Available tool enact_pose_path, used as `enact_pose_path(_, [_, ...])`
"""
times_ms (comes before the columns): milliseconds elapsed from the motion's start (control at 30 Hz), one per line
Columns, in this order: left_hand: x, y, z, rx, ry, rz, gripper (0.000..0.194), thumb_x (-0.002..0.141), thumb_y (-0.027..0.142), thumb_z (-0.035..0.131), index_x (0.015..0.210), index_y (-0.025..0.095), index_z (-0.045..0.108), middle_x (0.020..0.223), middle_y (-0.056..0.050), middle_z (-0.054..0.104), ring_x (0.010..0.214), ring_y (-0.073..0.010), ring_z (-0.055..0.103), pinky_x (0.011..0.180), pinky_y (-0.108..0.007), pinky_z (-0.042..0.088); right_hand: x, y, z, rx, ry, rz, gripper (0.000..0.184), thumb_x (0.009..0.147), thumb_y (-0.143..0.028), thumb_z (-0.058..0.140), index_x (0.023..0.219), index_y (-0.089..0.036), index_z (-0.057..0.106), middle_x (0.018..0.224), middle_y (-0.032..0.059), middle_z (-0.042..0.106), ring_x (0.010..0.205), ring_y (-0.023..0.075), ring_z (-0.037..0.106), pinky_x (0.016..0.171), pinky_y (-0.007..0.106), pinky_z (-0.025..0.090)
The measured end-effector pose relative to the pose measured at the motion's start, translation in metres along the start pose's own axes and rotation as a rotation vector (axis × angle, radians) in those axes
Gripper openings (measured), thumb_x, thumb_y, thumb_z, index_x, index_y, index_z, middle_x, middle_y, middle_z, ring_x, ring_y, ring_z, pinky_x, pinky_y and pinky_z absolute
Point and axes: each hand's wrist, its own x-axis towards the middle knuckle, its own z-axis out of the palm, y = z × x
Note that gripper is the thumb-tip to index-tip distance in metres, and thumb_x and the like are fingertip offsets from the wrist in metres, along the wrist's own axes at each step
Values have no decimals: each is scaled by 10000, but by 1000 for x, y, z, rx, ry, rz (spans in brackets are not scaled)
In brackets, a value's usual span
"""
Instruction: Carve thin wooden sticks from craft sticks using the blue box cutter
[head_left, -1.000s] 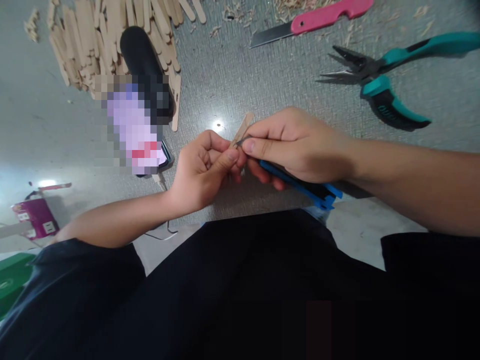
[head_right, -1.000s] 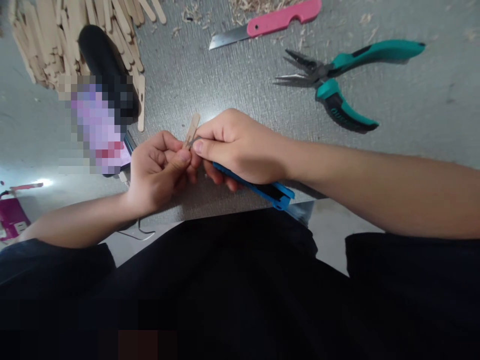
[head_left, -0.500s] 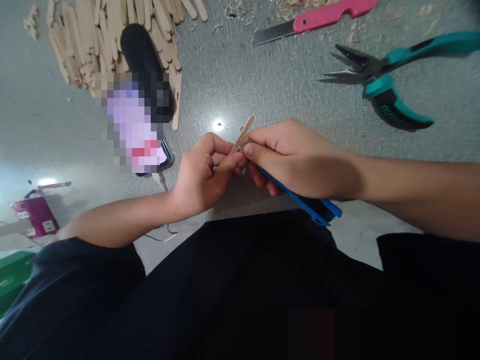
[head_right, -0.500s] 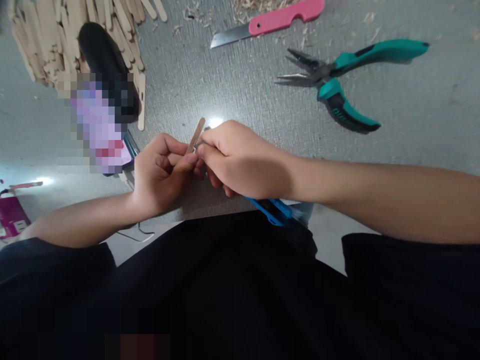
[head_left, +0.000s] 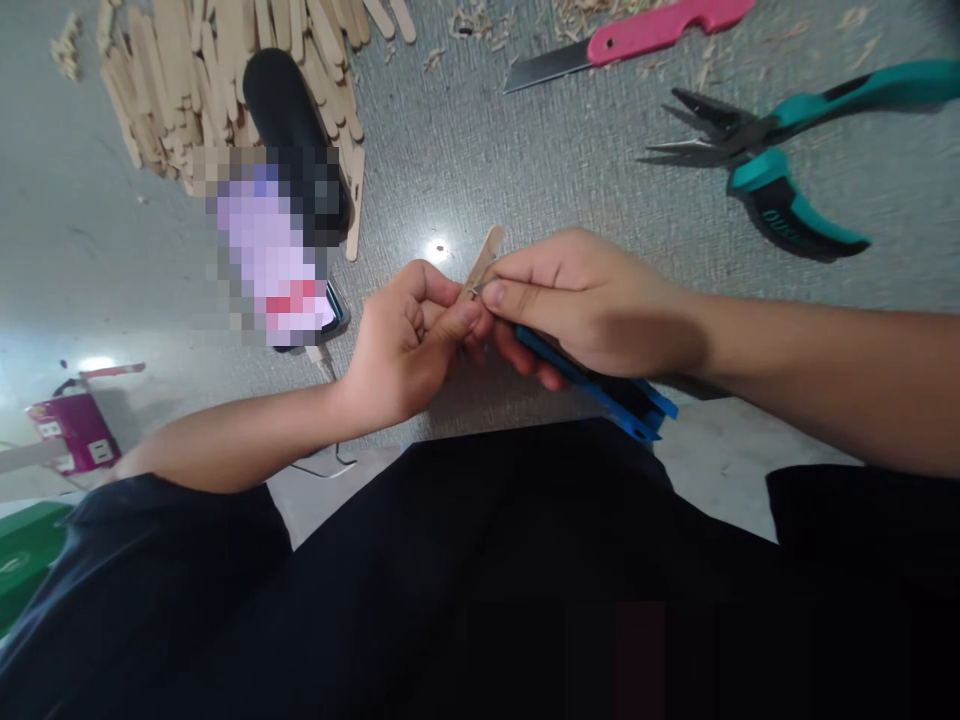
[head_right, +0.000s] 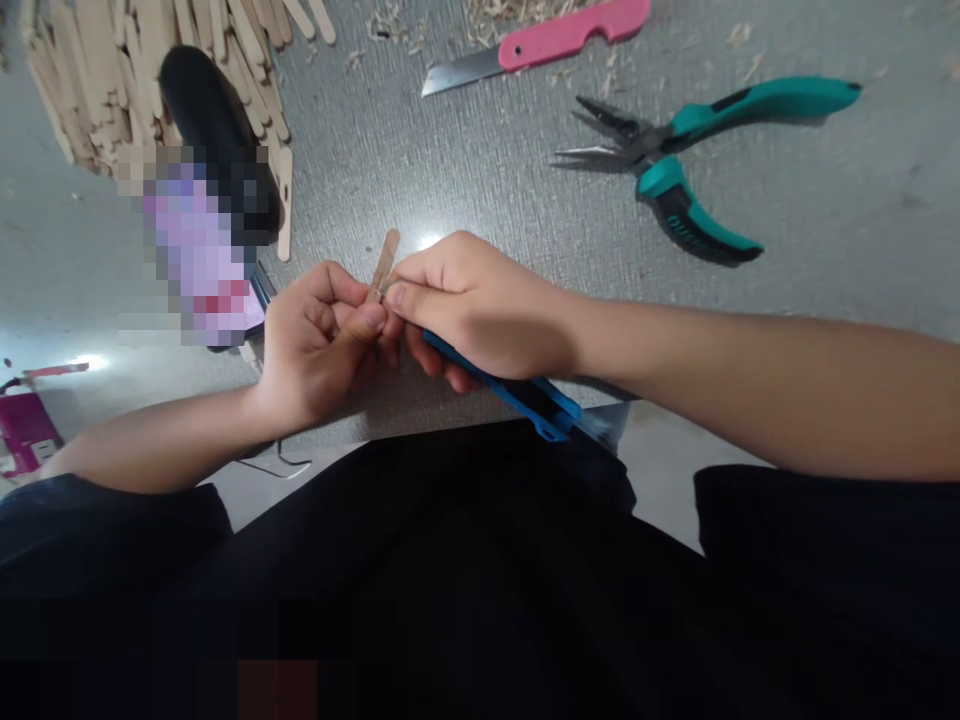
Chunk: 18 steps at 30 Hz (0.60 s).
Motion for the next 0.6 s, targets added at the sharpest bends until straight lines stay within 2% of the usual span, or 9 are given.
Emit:
enact_pose_path(167, [2, 0, -1, -12, -21, -8, 642, 965, 835, 838, 955, 274, 527, 673, 39, 726, 438, -129, 623, 377, -254, 427, 1, 2, -3, 47, -48, -28, 377, 1195, -356, 684, 868, -173, 733, 642, -16, 685, 436, 110, 601, 420, 237, 442])
enact_pose_path(333, [2, -1, -1, -21, 2, -10, 624, 972, 824, 840, 977, 276, 541, 674, 44, 746, 400, -124, 596, 358, -257, 424, -1, 0, -4, 21, -31, -31, 370, 1203, -326, 667, 876, -165, 733, 650, -15, 687, 458, 103, 609, 441, 226, 459])
enact_pose_path(467, [2, -4, 0, -16, 19, 14, 590, 992, 791, 839, 998, 276, 551, 689, 52, 777, 369, -117, 584, 338, -250, 422, -2, -1, -1, -24, 27, -53, 380, 1209, -234, 605, 853, -169, 720, 651, -21, 687, 460, 92, 612, 446, 213, 471])
enact_pose_path(600, [0, -9, 0, 60, 38, 64, 556, 1040, 775, 793, 1020, 273, 555, 727, 42, 817, 416, -131, 659, 367, -243, 469, -3, 1, 7, -118, 134, -58, 398, 1202, -215, 624, 809, -192, 676, 645, -23, 673, 460, 91, 620, 442, 220, 470])
